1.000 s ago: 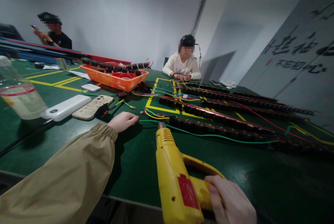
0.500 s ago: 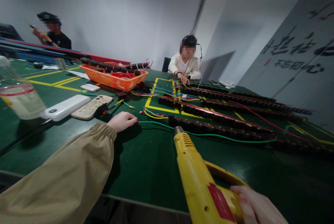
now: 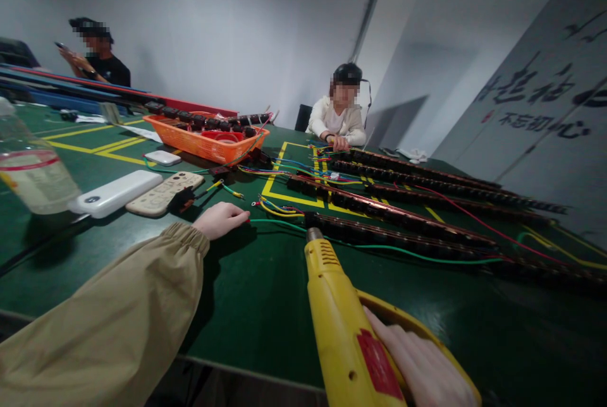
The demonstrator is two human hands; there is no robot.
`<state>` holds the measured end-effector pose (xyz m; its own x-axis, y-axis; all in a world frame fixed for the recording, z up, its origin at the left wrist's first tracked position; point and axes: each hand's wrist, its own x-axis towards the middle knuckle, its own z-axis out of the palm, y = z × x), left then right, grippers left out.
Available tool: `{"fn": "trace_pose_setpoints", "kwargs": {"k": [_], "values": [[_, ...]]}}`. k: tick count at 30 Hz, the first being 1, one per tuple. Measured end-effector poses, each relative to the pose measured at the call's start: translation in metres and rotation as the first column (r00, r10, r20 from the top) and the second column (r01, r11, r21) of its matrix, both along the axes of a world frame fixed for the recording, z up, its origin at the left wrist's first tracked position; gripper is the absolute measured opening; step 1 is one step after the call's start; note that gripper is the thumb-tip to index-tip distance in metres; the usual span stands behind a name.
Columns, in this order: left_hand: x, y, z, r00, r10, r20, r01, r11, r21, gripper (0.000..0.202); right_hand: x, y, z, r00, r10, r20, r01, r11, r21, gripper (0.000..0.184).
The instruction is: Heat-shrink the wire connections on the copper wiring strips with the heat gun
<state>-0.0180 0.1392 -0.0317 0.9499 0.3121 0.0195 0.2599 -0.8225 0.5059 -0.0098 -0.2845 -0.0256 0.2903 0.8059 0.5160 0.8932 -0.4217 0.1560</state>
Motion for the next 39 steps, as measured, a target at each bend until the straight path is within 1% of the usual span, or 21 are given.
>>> {"fn": "trace_pose_setpoints", "kwargs": {"k": [2,7,12,16,18,21,23,28,31,32,33,35,37,39], "values": [[0.0,0.001,0.0,1.0,-0.003,-0.01,0.003,1.0,0.003,0.056,0.0,0.005,-0.002,1.0,-0.01,0.028,0.01,1.0,-0.009,0.085],[0.001,0.0,0.0,1.0,0.007,-0.012,-0.007,1.0,0.015,0.057,-0.005,0.029,-0.005,0.999,0.007,0.051,-0.009,0.999,0.043,0.088],[0.002,-0.001,-0.003,1.0,0.022,-0.002,-0.022,0.999,0.036,0.057,-0.018,0.062,0.001,0.999,0.02,-0.05,-0.017,0.998,0.057,0.092],[0.003,-0.003,-0.003,1.0,0.028,0.008,-0.028,0.997,0.068,0.056,-0.027,0.087,0.005,0.999,0.038,-0.008,-0.036,0.993,0.117,0.089],[0.004,-0.004,-0.002,0.999,0.037,0.006,-0.037,0.997,0.073,0.056,-0.03,0.097,0.004,0.999,0.045,0.003,-0.045,0.992,0.115,0.084],[0.005,-0.007,-0.001,0.998,0.058,0.004,-0.059,0.995,0.078,0.058,-0.034,0.108,0.0,0.999,0.038,-0.031,-0.035,0.995,0.089,0.067],[0.005,-0.007,0.0,0.998,0.068,0.017,-0.069,0.995,0.076,0.058,-0.036,0.113,-0.003,0.998,0.034,-0.05,-0.029,0.996,0.088,0.061],[0.006,-0.007,-0.002,0.996,0.079,0.051,-0.083,0.993,0.085,0.057,-0.036,0.118,-0.002,0.993,0.06,-0.106,-0.046,0.99,0.131,0.057],[0.005,-0.006,-0.002,0.996,0.058,0.068,-0.064,0.994,0.085,0.057,-0.033,0.115,-0.003,0.982,0.114,-0.15,-0.089,0.983,0.163,0.072],[0.005,-0.006,-0.002,0.996,0.047,0.071,-0.053,0.995,0.083,0.058,-0.032,0.113,-0.004,0.976,0.117,-0.182,-0.084,0.981,0.177,0.077],[0.005,-0.005,-0.003,0.997,0.035,0.074,-0.04,0.996,0.077,0.058,-0.032,0.111,-0.005,0.969,0.106,-0.221,-0.063,0.979,0.192,0.082],[0.005,-0.004,-0.003,0.997,0.02,0.076,-0.024,0.998,0.056,0.059,-0.03,0.108,-0.005,0.954,0.061,-0.294,0.002,0.978,0.209,0.083],[0.005,-0.002,-0.003,0.997,0.023,0.07,-0.026,0.999,0.033,0.059,-0.028,0.104,-0.003,0.957,0.045,-0.286,0.022,0.974,0.227,0.08],[0.005,-0.001,-0.003,0.998,0.023,0.061,-0.024,0.999,0.023,0.059,-0.024,0.099,-0.001,0.977,0.069,-0.201,-0.019,0.97,0.244,0.073]]}}
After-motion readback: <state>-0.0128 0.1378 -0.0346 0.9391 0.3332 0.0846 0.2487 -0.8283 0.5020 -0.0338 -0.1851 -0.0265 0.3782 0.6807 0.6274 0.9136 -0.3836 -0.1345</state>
